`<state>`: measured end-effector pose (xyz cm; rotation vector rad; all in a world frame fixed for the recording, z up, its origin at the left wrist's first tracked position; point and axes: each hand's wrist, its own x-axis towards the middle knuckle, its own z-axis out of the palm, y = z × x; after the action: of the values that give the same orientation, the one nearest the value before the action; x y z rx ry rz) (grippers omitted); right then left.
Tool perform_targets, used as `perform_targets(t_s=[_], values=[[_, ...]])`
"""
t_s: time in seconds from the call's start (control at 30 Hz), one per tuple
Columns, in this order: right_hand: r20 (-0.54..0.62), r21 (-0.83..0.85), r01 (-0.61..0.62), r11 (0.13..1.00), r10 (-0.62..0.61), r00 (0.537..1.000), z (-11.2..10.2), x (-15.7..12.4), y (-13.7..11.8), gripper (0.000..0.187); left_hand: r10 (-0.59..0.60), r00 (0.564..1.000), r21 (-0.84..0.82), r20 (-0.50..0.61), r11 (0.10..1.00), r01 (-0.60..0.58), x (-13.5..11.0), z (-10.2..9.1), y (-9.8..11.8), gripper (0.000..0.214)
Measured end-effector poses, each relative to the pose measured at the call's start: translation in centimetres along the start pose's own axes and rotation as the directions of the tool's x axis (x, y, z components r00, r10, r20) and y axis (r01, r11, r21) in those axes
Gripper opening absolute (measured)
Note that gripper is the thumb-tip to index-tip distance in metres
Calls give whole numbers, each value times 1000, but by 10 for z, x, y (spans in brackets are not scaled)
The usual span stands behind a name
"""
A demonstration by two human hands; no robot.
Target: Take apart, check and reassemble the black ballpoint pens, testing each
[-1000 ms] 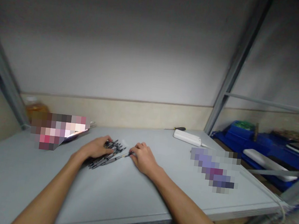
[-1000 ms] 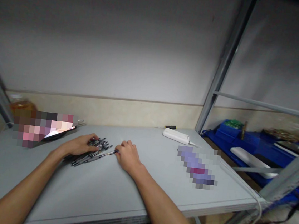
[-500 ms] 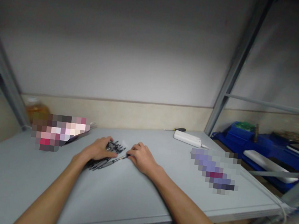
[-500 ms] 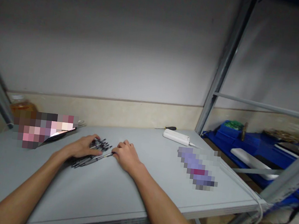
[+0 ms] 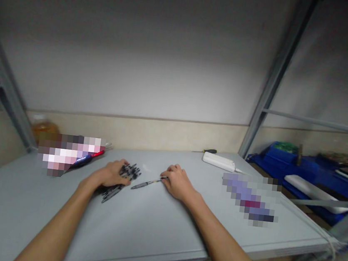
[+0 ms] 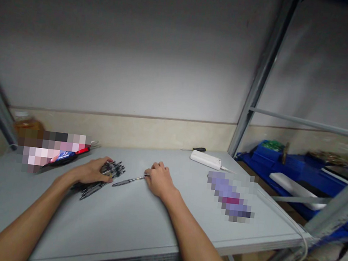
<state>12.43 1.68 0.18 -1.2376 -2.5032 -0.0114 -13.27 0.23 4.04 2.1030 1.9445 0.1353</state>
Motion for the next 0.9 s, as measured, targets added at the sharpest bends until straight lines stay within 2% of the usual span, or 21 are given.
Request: perform_targets(t_s=[0.17,0.27,0.4,0.5,0.67,0.77,0.9], values=[[9,78,37,996,-38,999,-2,-1,-8,29,-3,1000,-5,1,1000,3,1,1,-1,88],[25,90,64,994,-67,997,-2,-1,-10,24,6,1000,5,-4,1000,-6,0,2,-2,91],[67,81,68,994,-74,995,-3,-1,-8,18,22,996,-4,-81,1000,-22,-1,4,2,83],[82,83,48,995,-54,995,-5,-2,-3,19,82,980,1,-182,997,-83,-1,11,15,68],[56,121,-51,991,45,997,-16,-4,9,28,390,875,30,-288,917,-399,1,30,48,35],[15,230,-57,971,56,998,-24,-8,15,28,464,825,51,-322,879,-474,2,38,61,27],[-25,422,-50,905,67,997,-32,-13,22,30,490,791,5,-366,851,-524,3,40,68,25]])
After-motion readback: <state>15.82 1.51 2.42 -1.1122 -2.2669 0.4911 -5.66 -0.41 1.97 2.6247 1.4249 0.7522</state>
